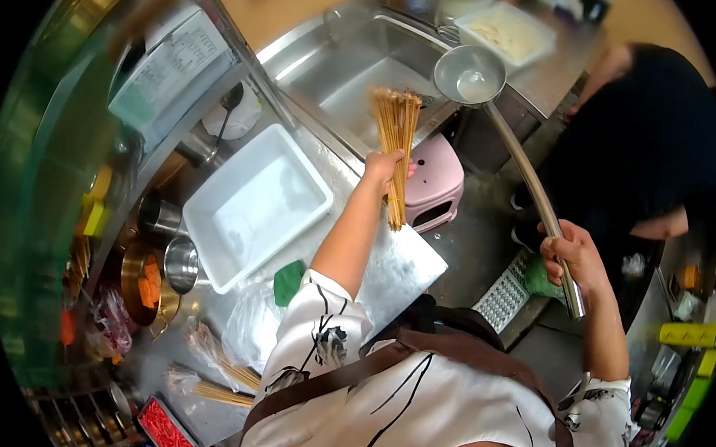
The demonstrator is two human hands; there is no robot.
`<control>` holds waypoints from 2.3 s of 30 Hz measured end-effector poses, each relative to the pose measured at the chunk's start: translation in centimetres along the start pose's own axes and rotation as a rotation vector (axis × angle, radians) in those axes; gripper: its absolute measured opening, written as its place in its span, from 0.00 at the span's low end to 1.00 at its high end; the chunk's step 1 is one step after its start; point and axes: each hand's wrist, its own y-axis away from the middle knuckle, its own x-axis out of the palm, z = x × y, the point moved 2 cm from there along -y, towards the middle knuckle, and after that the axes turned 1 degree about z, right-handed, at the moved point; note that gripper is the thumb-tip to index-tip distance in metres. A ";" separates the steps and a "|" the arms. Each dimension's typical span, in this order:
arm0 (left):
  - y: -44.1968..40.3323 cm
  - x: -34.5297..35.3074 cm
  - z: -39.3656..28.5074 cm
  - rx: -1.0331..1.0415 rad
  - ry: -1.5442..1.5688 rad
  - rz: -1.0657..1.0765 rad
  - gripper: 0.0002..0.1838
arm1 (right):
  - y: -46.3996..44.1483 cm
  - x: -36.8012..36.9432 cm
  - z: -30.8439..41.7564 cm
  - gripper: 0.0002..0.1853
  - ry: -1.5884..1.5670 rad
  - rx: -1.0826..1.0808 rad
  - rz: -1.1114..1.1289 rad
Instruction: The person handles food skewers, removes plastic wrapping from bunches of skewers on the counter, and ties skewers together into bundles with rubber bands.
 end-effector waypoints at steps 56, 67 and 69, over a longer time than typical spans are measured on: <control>-10.9 -0.3 -4.7 0.147 -1.876 -0.850 0.12 | -22.9 -3.4 11.4 0.16 0.279 0.154 0.317; -12.3 -3.3 -2.4 0.419 -1.971 -0.895 0.08 | -24.6 -4.1 11.0 0.14 0.305 0.118 0.289; -13.0 -4.1 -1.8 0.269 -1.914 -0.968 0.09 | -24.3 -4.4 11.4 0.14 0.363 0.098 0.252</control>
